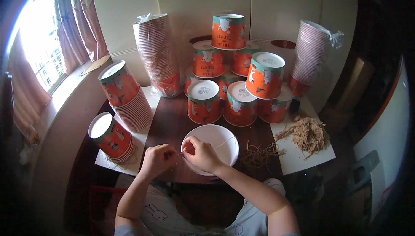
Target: Tying rubber bands around the upper rims of paper buckets for packaging preparation.
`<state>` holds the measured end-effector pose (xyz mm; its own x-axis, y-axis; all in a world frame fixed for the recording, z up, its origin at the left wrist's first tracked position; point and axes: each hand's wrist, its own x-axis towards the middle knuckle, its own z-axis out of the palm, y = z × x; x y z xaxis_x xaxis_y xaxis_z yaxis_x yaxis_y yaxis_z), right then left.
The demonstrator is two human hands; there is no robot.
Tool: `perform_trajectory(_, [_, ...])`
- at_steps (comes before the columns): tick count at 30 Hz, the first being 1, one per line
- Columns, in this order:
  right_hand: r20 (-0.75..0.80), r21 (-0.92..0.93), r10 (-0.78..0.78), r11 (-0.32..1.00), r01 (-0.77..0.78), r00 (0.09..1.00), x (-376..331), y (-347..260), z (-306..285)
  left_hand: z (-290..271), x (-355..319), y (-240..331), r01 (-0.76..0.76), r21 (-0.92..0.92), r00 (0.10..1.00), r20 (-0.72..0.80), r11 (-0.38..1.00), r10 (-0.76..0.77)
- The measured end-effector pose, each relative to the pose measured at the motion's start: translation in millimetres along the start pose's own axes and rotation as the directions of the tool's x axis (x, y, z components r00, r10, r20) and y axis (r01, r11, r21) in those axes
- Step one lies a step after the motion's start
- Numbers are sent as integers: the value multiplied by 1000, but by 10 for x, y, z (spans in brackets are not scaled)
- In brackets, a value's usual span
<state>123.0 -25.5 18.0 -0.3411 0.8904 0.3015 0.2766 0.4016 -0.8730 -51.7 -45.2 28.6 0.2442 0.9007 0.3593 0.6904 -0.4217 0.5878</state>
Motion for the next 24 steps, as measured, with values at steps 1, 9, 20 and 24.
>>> perform_trajectory(1, [0,-5,-3,1000,3,1000,0,8,-2,16,6,10,-48,-7,999,-23,999,47])
perform_trajectory(9, [3,48,-28,998,28,1000,12,-8,2,79,29,-47,-266,-18,960,-99,964,263])
perform_trajectory(20, [-22,-10,-52,999,52,998,10,-23,6,122,36,-130,206,-537,978,145,818,-151])
perform_trajectory(24, [-15,-23,-55,998,55,998,5,-3,9,180,40,-122,207,-493,978,122,845,-169])
